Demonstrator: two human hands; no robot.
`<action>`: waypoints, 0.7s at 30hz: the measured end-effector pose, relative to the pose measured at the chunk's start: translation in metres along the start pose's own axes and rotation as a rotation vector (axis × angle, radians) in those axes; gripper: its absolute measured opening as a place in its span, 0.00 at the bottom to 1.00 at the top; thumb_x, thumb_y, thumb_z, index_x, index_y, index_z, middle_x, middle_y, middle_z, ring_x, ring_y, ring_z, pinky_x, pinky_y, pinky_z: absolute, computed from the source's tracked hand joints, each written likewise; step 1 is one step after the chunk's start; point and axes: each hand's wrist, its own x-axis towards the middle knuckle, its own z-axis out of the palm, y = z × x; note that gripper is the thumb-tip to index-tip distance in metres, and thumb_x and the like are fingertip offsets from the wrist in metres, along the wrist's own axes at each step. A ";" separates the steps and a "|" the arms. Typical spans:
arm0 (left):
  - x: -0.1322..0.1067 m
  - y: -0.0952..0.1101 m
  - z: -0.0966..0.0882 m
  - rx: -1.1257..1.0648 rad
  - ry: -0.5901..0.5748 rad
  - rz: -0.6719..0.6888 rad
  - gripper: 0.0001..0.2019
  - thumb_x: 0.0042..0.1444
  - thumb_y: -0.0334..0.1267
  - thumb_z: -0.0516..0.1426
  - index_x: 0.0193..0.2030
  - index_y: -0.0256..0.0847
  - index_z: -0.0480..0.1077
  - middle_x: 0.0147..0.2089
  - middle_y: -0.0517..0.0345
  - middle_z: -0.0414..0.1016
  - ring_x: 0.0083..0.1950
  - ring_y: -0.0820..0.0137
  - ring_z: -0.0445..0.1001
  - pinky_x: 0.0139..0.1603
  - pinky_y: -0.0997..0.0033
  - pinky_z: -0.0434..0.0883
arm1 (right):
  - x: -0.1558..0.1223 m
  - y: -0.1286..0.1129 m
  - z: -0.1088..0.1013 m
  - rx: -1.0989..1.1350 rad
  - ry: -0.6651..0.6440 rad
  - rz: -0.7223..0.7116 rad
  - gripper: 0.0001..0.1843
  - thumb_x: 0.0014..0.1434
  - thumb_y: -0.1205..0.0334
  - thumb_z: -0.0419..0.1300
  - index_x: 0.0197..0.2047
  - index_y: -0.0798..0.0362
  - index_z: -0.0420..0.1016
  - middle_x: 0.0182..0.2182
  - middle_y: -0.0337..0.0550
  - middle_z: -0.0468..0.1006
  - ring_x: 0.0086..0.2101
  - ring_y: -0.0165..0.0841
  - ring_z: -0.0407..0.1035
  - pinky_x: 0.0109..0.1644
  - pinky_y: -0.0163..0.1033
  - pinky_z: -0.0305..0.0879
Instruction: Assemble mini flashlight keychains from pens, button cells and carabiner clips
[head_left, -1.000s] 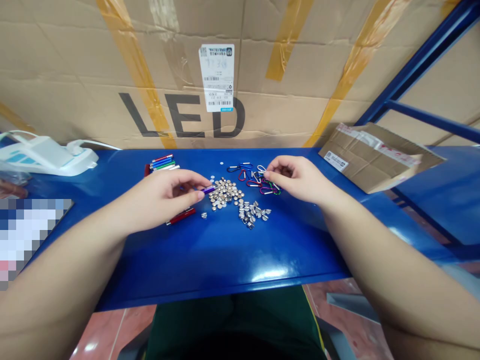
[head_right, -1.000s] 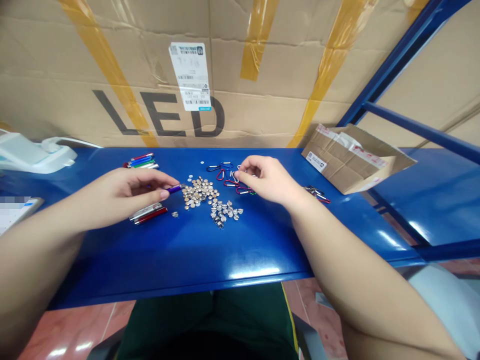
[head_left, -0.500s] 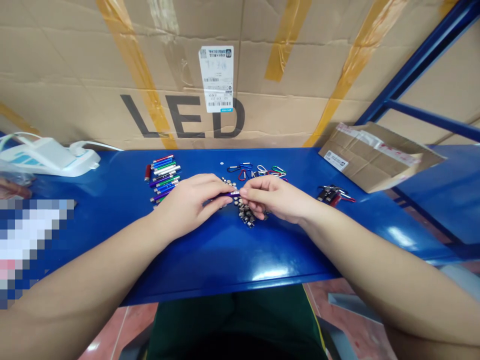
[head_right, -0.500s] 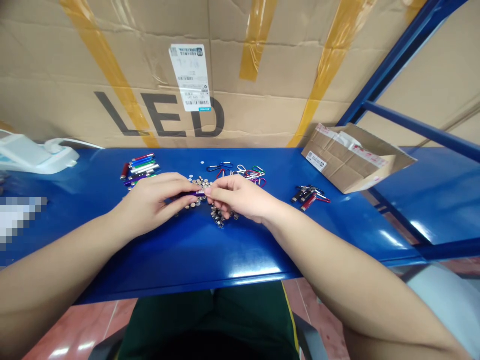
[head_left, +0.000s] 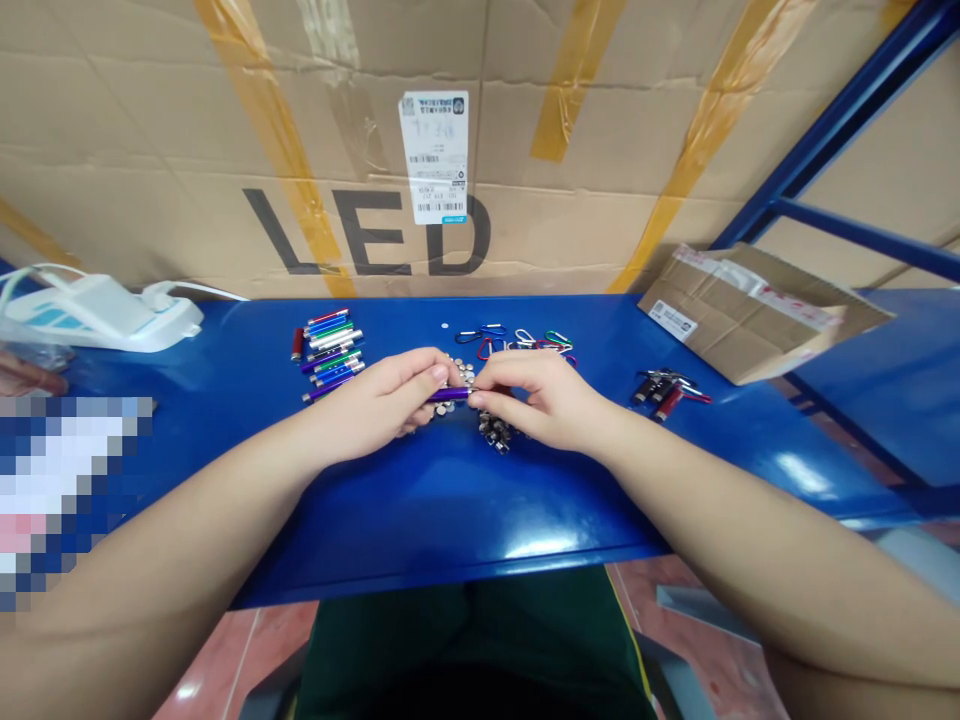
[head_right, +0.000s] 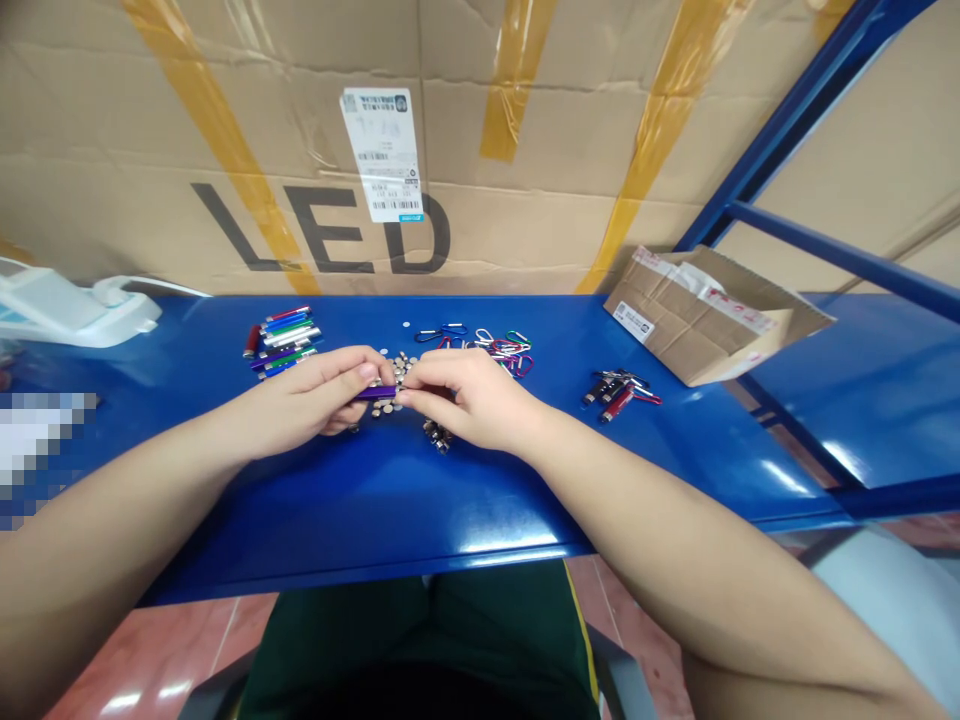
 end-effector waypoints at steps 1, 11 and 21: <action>-0.001 0.000 -0.001 0.018 0.001 0.038 0.20 0.71 0.59 0.53 0.50 0.44 0.68 0.23 0.69 0.60 0.22 0.74 0.60 0.24 0.76 0.61 | 0.000 0.000 0.000 -0.001 0.001 0.006 0.14 0.71 0.59 0.61 0.31 0.53 0.73 0.28 0.39 0.73 0.31 0.30 0.65 0.41 0.38 0.62; 0.000 0.007 -0.001 0.405 0.261 0.294 0.14 0.66 0.50 0.61 0.41 0.41 0.80 0.37 0.57 0.82 0.38 0.68 0.77 0.40 0.72 0.72 | 0.000 0.008 0.004 0.171 0.055 0.120 0.15 0.71 0.55 0.62 0.34 0.54 0.75 0.26 0.37 0.71 0.29 0.29 0.64 0.36 0.36 0.61; 0.009 0.000 0.002 -0.012 0.151 -0.045 0.19 0.64 0.57 0.61 0.41 0.41 0.73 0.21 0.67 0.62 0.22 0.75 0.60 0.24 0.75 0.59 | 0.002 0.015 0.004 -0.253 0.073 -0.128 0.13 0.74 0.62 0.59 0.35 0.52 0.70 0.30 0.40 0.74 0.32 0.32 0.67 0.41 0.38 0.63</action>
